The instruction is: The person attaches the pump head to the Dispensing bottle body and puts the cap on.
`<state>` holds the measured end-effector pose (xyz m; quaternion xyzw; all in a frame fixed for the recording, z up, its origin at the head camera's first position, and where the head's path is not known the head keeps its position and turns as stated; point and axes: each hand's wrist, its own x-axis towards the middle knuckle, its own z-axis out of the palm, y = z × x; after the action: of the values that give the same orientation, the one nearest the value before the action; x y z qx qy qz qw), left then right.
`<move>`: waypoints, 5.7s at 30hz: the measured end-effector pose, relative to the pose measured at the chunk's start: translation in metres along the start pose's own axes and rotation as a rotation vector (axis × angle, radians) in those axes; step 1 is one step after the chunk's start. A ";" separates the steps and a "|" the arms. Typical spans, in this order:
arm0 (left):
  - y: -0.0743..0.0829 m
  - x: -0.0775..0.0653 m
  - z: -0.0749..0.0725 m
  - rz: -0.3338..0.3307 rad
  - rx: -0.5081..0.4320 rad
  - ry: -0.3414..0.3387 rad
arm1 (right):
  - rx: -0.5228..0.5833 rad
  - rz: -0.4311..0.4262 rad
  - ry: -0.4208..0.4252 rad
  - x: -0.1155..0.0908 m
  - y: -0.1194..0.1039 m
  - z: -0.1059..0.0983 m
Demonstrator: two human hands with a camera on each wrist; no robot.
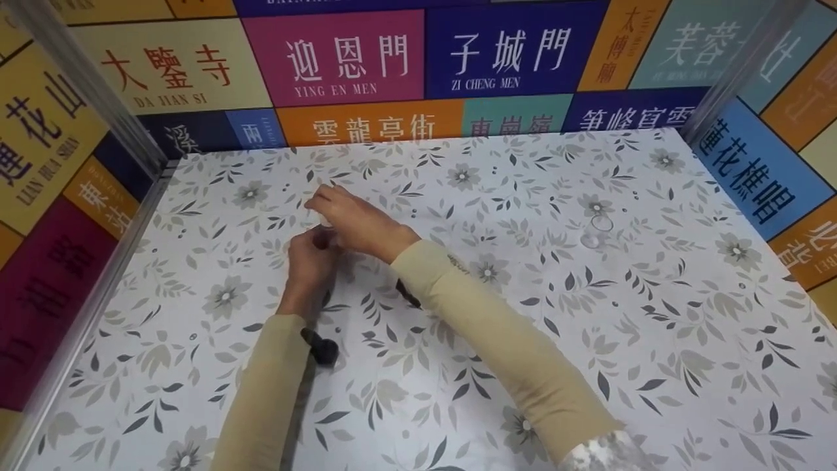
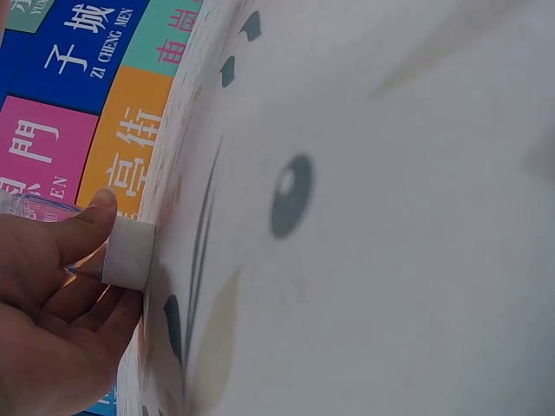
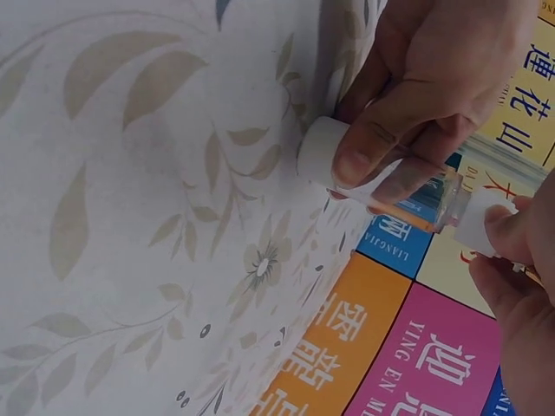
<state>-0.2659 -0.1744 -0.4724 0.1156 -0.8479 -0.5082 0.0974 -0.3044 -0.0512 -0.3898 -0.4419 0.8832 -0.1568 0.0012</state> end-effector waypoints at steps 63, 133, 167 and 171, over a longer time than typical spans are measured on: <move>0.000 0.000 0.001 0.016 0.005 0.025 | 0.556 0.109 0.444 -0.004 0.007 0.031; -0.001 0.000 0.002 -0.002 0.012 0.018 | 0.653 0.108 0.511 -0.007 0.010 0.044; 0.000 -0.001 0.002 -0.011 0.035 0.022 | 0.679 0.079 0.467 -0.007 0.015 0.043; 0.001 -0.001 0.001 -0.024 0.030 0.007 | 0.665 0.093 0.464 -0.009 0.014 0.043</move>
<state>-0.2658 -0.1728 -0.4722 0.1292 -0.8535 -0.4963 0.0927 -0.3043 -0.0484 -0.4358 -0.3301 0.7802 -0.5291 -0.0482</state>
